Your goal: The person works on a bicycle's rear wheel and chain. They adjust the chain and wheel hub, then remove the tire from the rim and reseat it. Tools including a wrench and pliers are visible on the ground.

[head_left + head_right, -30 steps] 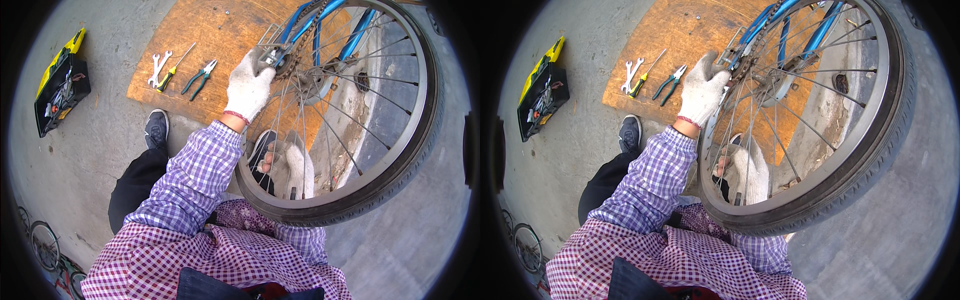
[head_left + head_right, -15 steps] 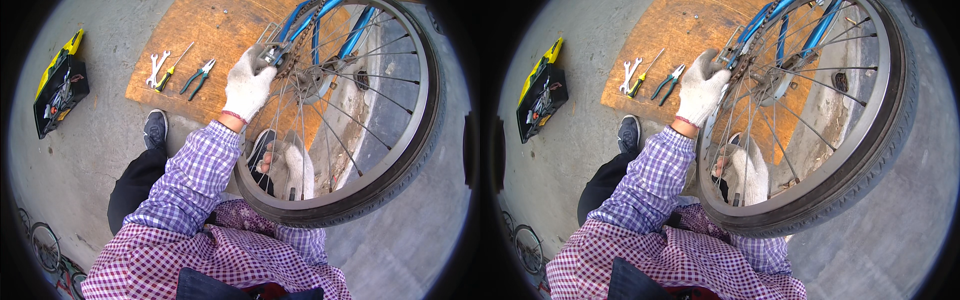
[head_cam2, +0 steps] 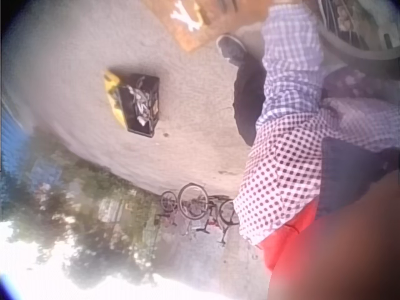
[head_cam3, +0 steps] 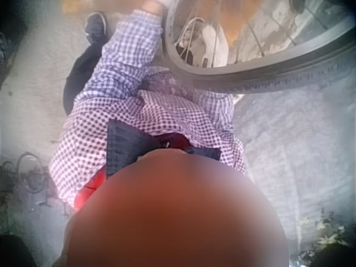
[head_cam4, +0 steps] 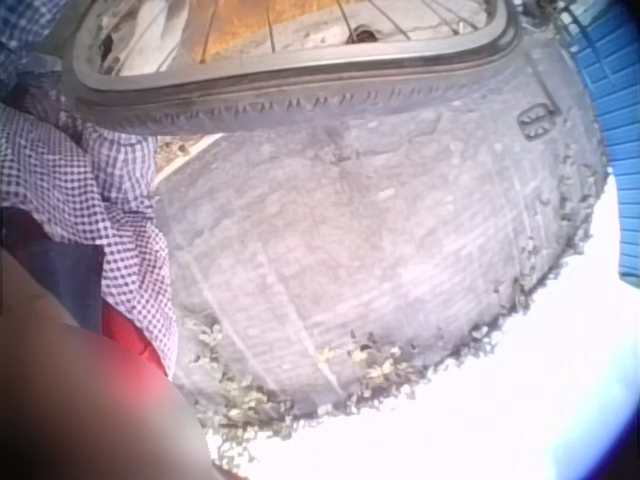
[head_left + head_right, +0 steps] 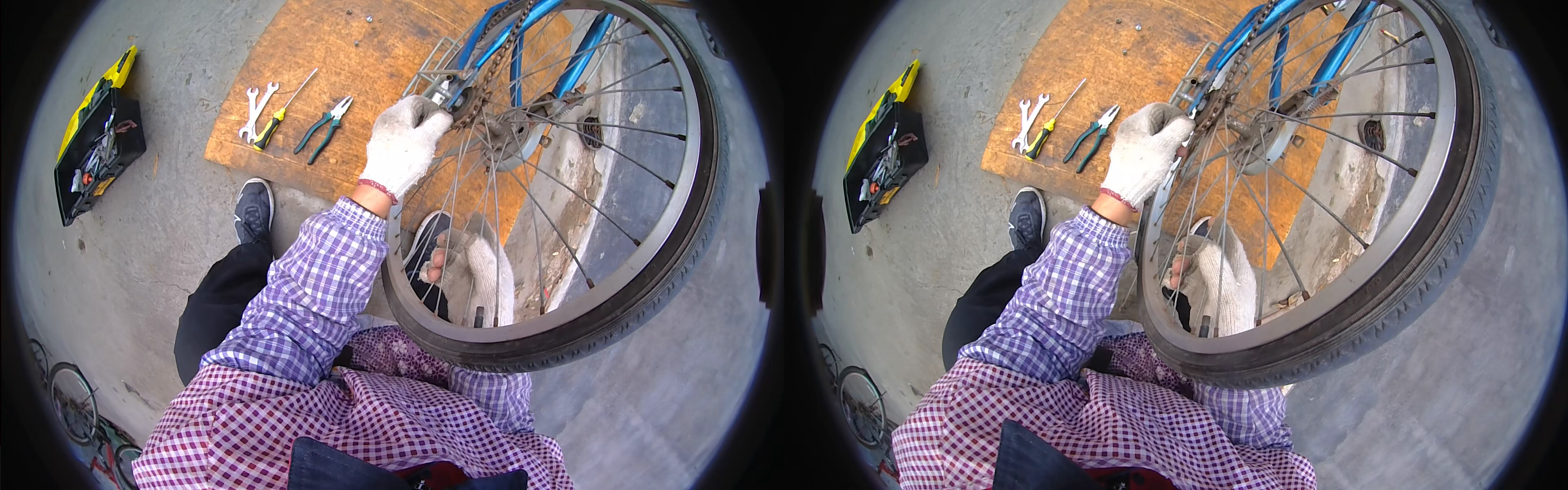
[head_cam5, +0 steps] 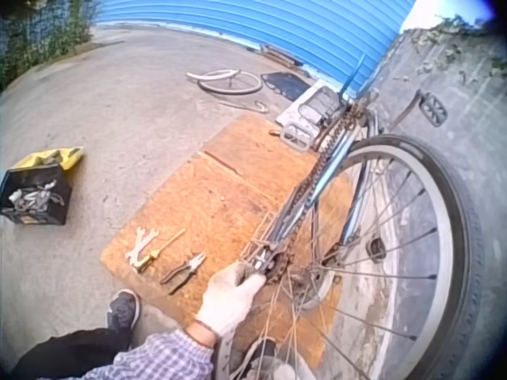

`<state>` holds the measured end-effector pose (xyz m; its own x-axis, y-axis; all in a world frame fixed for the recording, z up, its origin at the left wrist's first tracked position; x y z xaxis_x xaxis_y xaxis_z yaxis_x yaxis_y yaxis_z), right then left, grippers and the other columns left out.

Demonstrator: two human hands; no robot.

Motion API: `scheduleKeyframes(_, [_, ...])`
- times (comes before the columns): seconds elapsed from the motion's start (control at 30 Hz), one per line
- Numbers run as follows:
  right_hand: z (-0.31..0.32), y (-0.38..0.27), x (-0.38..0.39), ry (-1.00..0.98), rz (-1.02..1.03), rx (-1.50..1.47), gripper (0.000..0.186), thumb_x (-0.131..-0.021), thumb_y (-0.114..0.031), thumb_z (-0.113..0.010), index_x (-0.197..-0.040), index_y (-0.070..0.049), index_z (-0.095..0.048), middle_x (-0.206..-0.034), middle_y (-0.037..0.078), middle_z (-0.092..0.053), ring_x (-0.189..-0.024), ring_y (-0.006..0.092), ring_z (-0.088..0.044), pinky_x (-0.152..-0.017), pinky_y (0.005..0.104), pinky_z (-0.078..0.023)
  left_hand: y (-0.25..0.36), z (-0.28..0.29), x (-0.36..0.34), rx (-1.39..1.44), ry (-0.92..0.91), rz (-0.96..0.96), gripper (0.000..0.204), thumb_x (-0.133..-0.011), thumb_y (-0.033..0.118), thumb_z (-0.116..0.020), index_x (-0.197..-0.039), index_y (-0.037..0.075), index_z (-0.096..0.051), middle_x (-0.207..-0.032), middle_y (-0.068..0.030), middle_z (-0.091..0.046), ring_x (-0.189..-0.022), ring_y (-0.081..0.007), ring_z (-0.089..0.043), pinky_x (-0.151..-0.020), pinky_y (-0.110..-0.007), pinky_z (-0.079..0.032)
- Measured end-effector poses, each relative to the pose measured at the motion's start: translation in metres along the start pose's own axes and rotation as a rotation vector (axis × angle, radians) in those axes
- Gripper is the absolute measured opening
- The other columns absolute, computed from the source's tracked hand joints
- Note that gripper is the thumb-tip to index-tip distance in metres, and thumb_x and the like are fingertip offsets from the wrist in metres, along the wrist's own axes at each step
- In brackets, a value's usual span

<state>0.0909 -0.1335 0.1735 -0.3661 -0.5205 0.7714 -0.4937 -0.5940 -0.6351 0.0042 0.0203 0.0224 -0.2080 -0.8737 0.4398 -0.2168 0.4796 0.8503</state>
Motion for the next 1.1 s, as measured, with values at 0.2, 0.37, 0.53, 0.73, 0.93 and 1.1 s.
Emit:
scheduleKeyframes(0.2, [-0.009,-0.002,0.001,0.091,-0.048,0.041,0.054,-0.102,-0.013,-0.068,-0.148,0.001,-0.044,-0.111,0.022,-0.065,-0.085,0.0286,-0.07,-0.067,0.0424,-0.061,0.002,0.008,0.002,0.263,-0.119,0.152,0.024,-0.102,0.018,-0.062,-0.112,-0.001,-0.071,-0.088,-0.0044,-0.072,-0.072,-0.0108,-0.066,-0.065,-0.026,-0.052])
scheduleKeyframes(0.37, [-0.004,-0.001,-0.002,0.089,-0.052,0.032,0.055,-0.102,-0.013,-0.068,-0.15,0.0,-0.044,-0.111,0.023,-0.065,-0.086,0.0287,-0.07,-0.067,0.0424,-0.062,0.003,0.002,0.003,0.339,-0.072,0.169,0.023,-0.103,0.019,-0.062,-0.109,-0.001,-0.072,-0.085,-0.0038,-0.071,-0.069,-0.0097,-0.065,-0.063,-0.026,-0.052])
scheduleKeyframes(0.53, [0.004,0.002,-0.005,0.046,-0.037,0.002,0.053,-0.103,-0.013,-0.065,-0.15,0.0,-0.043,-0.114,0.025,-0.065,-0.089,0.0311,-0.072,-0.069,0.0441,-0.063,0.003,-0.001,0.002,0.329,-0.025,0.173,0.021,-0.103,0.019,-0.062,-0.101,0.001,-0.072,-0.081,-0.0025,-0.07,-0.066,-0.0092,-0.064,-0.06,-0.026,-0.051])
scheduleKeyframes(0.73, [0.006,0.003,-0.006,-0.007,-0.035,-0.051,0.051,-0.104,-0.013,-0.064,-0.146,0.005,-0.043,-0.115,0.026,-0.064,-0.09,0.0319,-0.072,-0.07,0.0452,-0.063,0.002,-0.002,0.002,0.343,-0.04,0.197,0.02,-0.103,0.019,-0.061,-0.097,0.002,-0.071,-0.08,-0.0018,-0.069,-0.065,-0.0089,-0.063,-0.06,-0.026,-0.05])
scheduleKeyframes(0.93, [0.0,-0.002,-0.001,0.028,-0.027,0.014,0.051,-0.104,-0.015,-0.065,-0.145,0.006,-0.043,-0.113,0.026,-0.064,-0.088,0.0311,-0.071,-0.069,0.0441,-0.063,0.003,-0.003,0.0,0.333,-0.051,0.191,0.021,-0.102,0.019,-0.061,-0.097,0.001,-0.071,-0.08,-0.0019,-0.069,-0.065,-0.0091,-0.062,-0.06,-0.026,-0.05])
scheduleKeyframes(1.1, [-0.005,-0.003,-0.005,0.021,0.015,0.013,0.05,-0.103,-0.018,-0.068,-0.143,0.003,-0.047,-0.11,0.026,-0.065,-0.085,0.0317,-0.072,-0.064,0.0436,-0.063,0.005,0.0,0.002,0.227,-0.06,0.171,0.019,-0.099,0.018,-0.065,-0.097,0.0,-0.071,-0.08,-0.002,-0.068,-0.065,-0.0088,-0.062,-0.059,-0.026,-0.049])
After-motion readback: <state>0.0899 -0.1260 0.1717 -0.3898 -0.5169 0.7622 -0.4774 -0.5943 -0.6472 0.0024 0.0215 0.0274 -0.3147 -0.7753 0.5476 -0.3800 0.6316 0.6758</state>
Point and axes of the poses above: each hand's wrist, its own x-axis away from the middle knuckle, its own z-axis out of the back of the hand, y = z × x, the point moved 3 cm from there along -x, towards the middle knuckle
